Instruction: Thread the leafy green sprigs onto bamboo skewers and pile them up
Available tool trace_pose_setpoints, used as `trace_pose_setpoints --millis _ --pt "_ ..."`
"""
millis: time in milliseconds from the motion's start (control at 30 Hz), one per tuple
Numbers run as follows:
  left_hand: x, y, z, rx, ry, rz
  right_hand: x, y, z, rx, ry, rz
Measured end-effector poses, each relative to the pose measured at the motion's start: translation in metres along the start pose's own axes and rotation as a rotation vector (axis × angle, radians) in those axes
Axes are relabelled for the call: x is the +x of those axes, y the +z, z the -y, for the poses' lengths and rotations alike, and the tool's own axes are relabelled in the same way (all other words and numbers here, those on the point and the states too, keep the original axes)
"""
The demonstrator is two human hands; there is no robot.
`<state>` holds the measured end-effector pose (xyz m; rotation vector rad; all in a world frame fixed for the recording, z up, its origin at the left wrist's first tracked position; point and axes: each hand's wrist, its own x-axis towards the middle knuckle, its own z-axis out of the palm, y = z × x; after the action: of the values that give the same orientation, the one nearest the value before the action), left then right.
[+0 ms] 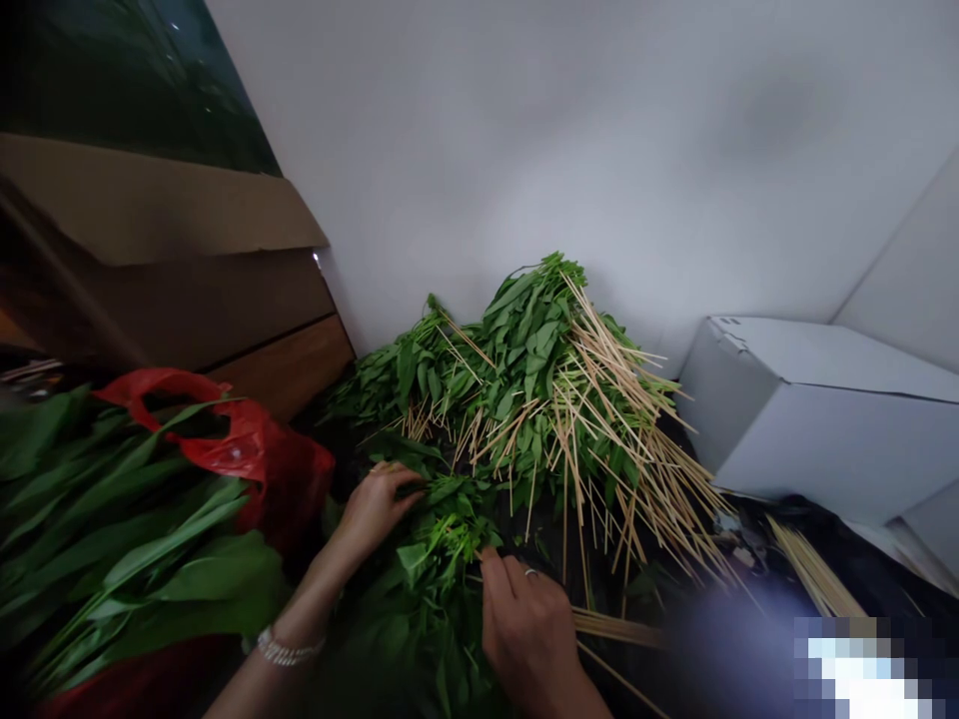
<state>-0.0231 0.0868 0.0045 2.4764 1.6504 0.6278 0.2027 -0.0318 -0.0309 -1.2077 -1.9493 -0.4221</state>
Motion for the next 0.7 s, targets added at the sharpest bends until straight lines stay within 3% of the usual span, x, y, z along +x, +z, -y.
trace_pose_setpoints --millis 200,333,467,600,700 --pt "0.001 0.014 0.002 0.006 -0.053 0.15 0.002 -0.002 0.001 -0.028 -0.004 -0.008" --pt "0.003 0.003 0.0 -0.082 -0.054 0.132 0.003 -0.003 0.001 -0.019 0.009 0.007" --pt "0.005 -0.017 -0.016 -0.46 -0.072 0.019 0.002 -0.002 -0.001 -0.023 0.03 0.012" --pt "0.003 -0.019 -0.036 -0.856 -0.118 0.127 0.001 0.001 -0.006 -0.043 0.071 0.033" --pt "-0.002 -0.011 -0.043 -0.997 -0.162 0.167 0.001 0.001 -0.008 -0.058 0.082 0.018"
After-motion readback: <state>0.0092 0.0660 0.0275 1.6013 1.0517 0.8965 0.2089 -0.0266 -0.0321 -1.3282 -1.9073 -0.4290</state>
